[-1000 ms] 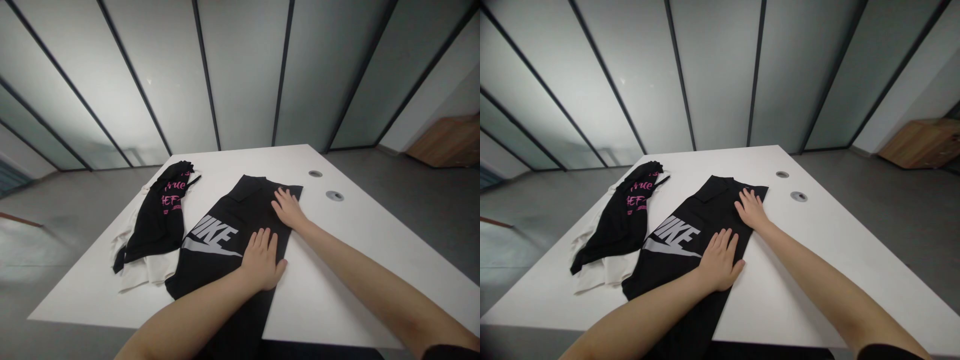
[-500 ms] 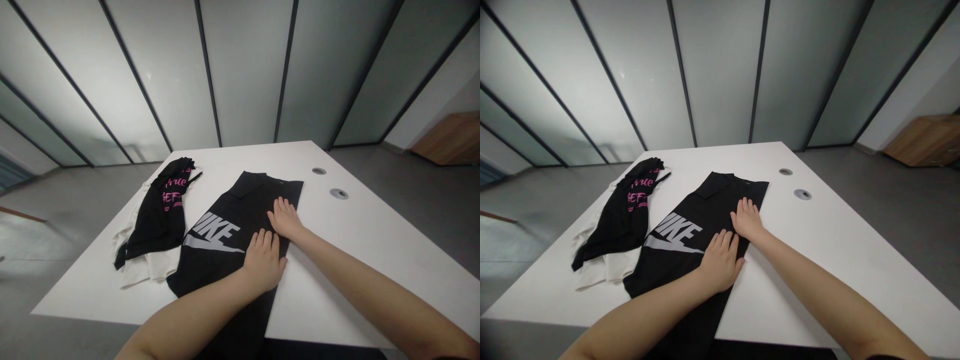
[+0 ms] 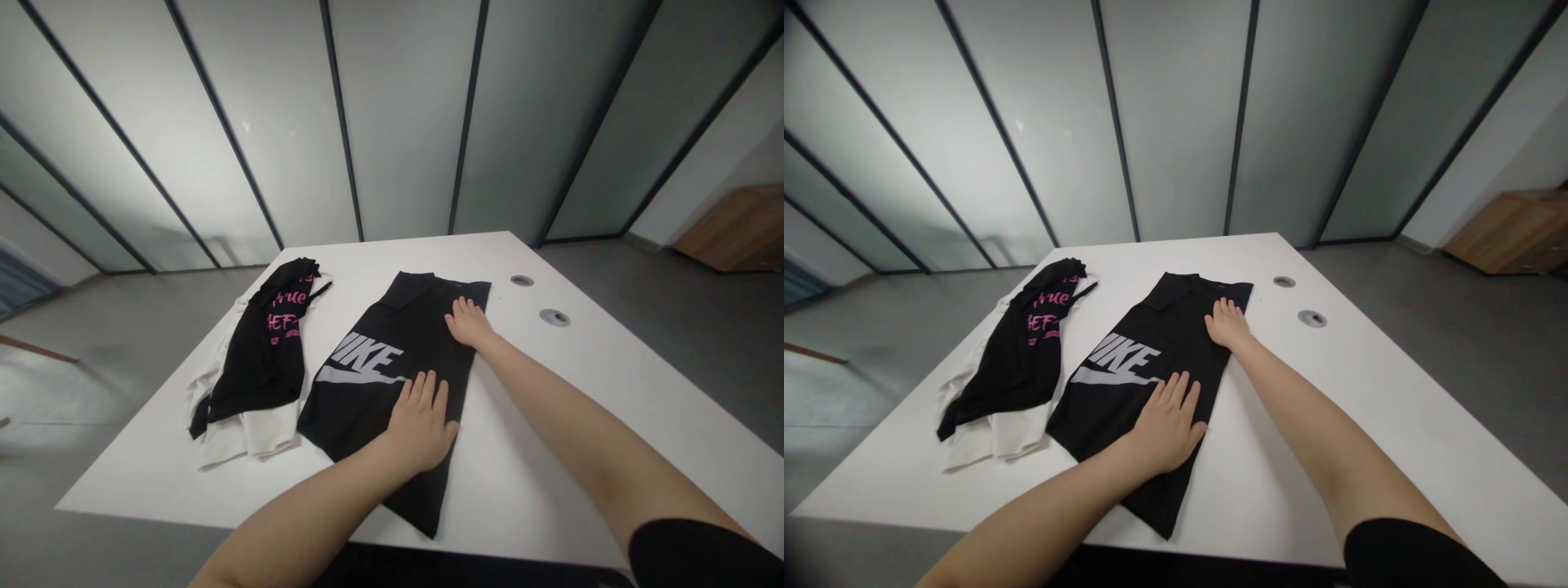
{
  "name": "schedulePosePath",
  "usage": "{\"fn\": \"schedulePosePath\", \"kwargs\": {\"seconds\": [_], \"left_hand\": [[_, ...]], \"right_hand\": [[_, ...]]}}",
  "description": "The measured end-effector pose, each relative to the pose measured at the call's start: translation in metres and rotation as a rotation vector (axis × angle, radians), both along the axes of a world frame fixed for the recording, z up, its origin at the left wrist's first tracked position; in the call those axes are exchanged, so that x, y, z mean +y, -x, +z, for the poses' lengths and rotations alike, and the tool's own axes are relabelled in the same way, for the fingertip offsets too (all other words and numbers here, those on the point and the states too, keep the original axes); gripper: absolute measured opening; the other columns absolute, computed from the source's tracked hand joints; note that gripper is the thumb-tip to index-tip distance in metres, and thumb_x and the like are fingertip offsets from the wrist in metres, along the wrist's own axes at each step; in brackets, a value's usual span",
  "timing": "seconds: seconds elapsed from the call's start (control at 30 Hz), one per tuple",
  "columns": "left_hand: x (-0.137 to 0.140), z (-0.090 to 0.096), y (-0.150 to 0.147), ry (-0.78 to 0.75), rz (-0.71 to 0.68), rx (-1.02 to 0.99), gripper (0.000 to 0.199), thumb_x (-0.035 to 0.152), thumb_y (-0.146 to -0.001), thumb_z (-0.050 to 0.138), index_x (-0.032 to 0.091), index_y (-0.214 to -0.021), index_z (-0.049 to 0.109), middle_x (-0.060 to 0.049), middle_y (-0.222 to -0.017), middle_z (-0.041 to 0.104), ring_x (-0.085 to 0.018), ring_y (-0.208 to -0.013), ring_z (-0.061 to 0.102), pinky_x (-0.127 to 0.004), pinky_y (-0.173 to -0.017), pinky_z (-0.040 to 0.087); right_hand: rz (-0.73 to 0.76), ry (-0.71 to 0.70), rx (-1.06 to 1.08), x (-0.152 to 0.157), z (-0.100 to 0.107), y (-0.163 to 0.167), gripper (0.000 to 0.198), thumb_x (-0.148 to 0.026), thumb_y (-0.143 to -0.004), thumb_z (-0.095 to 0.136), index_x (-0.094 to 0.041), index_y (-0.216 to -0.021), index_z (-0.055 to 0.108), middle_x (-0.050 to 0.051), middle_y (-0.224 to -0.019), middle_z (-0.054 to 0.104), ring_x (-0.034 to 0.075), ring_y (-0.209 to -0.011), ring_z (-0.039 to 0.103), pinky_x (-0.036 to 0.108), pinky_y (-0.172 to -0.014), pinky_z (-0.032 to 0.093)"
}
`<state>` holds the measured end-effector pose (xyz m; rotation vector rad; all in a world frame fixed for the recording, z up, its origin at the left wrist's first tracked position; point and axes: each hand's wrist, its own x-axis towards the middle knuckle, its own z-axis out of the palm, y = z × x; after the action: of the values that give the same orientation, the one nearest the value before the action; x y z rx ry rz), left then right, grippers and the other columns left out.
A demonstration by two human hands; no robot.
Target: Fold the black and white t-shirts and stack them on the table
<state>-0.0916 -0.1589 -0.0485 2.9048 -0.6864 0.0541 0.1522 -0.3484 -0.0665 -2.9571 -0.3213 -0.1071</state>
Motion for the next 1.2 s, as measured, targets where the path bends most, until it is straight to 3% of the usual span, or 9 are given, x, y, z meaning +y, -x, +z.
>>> {"fn": "schedulePosePath", "kwargs": {"seconds": [0.1, 0.2, 0.37, 0.5, 0.6, 0.67, 0.8, 1.0, 1.2], "left_hand": [[0.0, 0.001, -0.001, 0.005, -0.005, 0.008, 0.076, 0.057, -0.108, 0.042, 0.012, -0.169, 0.04, -0.021, -0.175, 0.034, -0.04, -0.163, 0.032, -0.061, -0.13, 0.031], [0.001, -0.001, -0.003, 0.023, -0.016, -0.011, 0.076, 0.058, -0.107, 0.042, 0.014, -0.17, 0.038, -0.02, -0.176, 0.034, -0.039, -0.163, 0.03, -0.061, -0.13, 0.029], [0.002, -0.002, -0.012, 0.037, -0.024, -0.038, 0.076, 0.059, -0.108, 0.037, 0.012, -0.169, 0.037, -0.021, -0.176, 0.033, -0.037, -0.164, 0.029, -0.059, -0.131, 0.027], [0.002, 0.001, -0.017, 0.047, -0.024, -0.041, 0.076, 0.058, -0.109, 0.035, 0.011, -0.168, 0.039, -0.021, -0.175, 0.034, -0.037, -0.164, 0.029, -0.058, -0.132, 0.026], [0.0, 0.004, -0.018, 0.051, -0.023, -0.023, 0.076, 0.058, -0.109, 0.037, 0.01, -0.167, 0.04, -0.022, -0.175, 0.035, -0.037, -0.164, 0.03, -0.058, -0.132, 0.026], [0.0, 0.005, -0.017, 0.052, -0.011, -0.019, 0.076, 0.058, -0.108, 0.039, 0.009, -0.166, 0.041, -0.022, -0.174, 0.036, -0.037, -0.163, 0.031, -0.057, -0.132, 0.026], [-0.001, 0.009, -0.015, 0.044, 0.0, -0.055, 0.071, 0.058, -0.106, 0.044, 0.014, -0.163, 0.048, -0.02, -0.173, 0.04, -0.039, -0.161, 0.033, -0.059, -0.131, 0.028], [-0.003, 0.012, -0.012, 0.044, -0.044, -0.081, 0.066, 0.059, -0.107, 0.044, 0.019, -0.159, 0.053, -0.018, -0.17, 0.044, -0.039, -0.159, 0.037, -0.061, -0.13, 0.03], [-0.001, 0.008, -0.014, 0.065, -0.047, -0.038, 0.063, 0.057, -0.109, 0.043, 0.019, -0.159, 0.052, -0.019, -0.17, 0.044, -0.038, -0.158, 0.038, -0.06, -0.128, 0.032]], "right_hand": [[-0.005, -0.003, -0.013, -0.003, 0.009, -0.007, 0.073, -0.04, -0.107, 0.028, 0.006, -0.162, 0.039, 0.031, -0.172, 0.034, 0.044, -0.161, 0.031, 0.058, -0.128, 0.027], [-0.006, -0.095, -0.103, -0.005, 0.014, -0.002, 0.068, -0.041, -0.108, 0.034, 0.0, -0.16, 0.048, 0.028, -0.171, 0.039, 0.043, -0.159, 0.033, 0.058, -0.127, 0.029], [0.11, -0.325, -0.295, -0.012, 0.027, 0.022, 0.049, -0.031, -0.107, 0.035, -0.013, -0.135, 0.071, 0.019, -0.139, 0.069, 0.032, -0.133, 0.061, 0.046, -0.119, 0.043], [0.076, -0.258, -0.206, -0.001, 0.035, 0.042, 0.046, -0.036, -0.107, 0.04, -0.016, -0.128, 0.076, 0.019, -0.129, 0.072, 0.033, -0.119, 0.067, 0.046, -0.11, 0.05], [-0.017, -0.103, -0.102, 0.019, 0.028, 0.055, 0.054, -0.044, -0.107, 0.043, -0.012, -0.141, 0.069, 0.026, -0.143, 0.065, 0.042, -0.13, 0.062, 0.055, -0.111, 0.048], [-0.055, -0.033, -0.059, 0.033, 0.019, 0.062, 0.061, -0.047, -0.107, 0.041, -0.01, -0.153, 0.06, 0.028, -0.158, 0.054, 0.047, -0.145, 0.051, 0.062, -0.116, 0.042], [-0.119, -0.004, 0.019, 0.047, 0.005, 0.066, 0.07, -0.047, -0.108, 0.034, -0.007, -0.164, 0.045, 0.028, -0.173, 0.035, 0.049, -0.159, 0.032, 0.071, -0.124, 0.027], [-0.122, -0.004, 0.057, 0.042, 0.004, 0.047, 0.08, -0.056, -0.108, 0.031, -0.006, -0.17, 0.035, 0.027, -0.177, 0.025, 0.047, -0.164, 0.022, 0.066, -0.129, 0.018], [-0.054, 0.042, 0.077, 0.019, 0.011, 0.002, 0.08, -0.058, -0.108, 0.029, -0.01, -0.172, 0.032, 0.021, -0.179, 0.024, 0.041, -0.165, 0.02, 0.058, -0.132, 0.017]]}}
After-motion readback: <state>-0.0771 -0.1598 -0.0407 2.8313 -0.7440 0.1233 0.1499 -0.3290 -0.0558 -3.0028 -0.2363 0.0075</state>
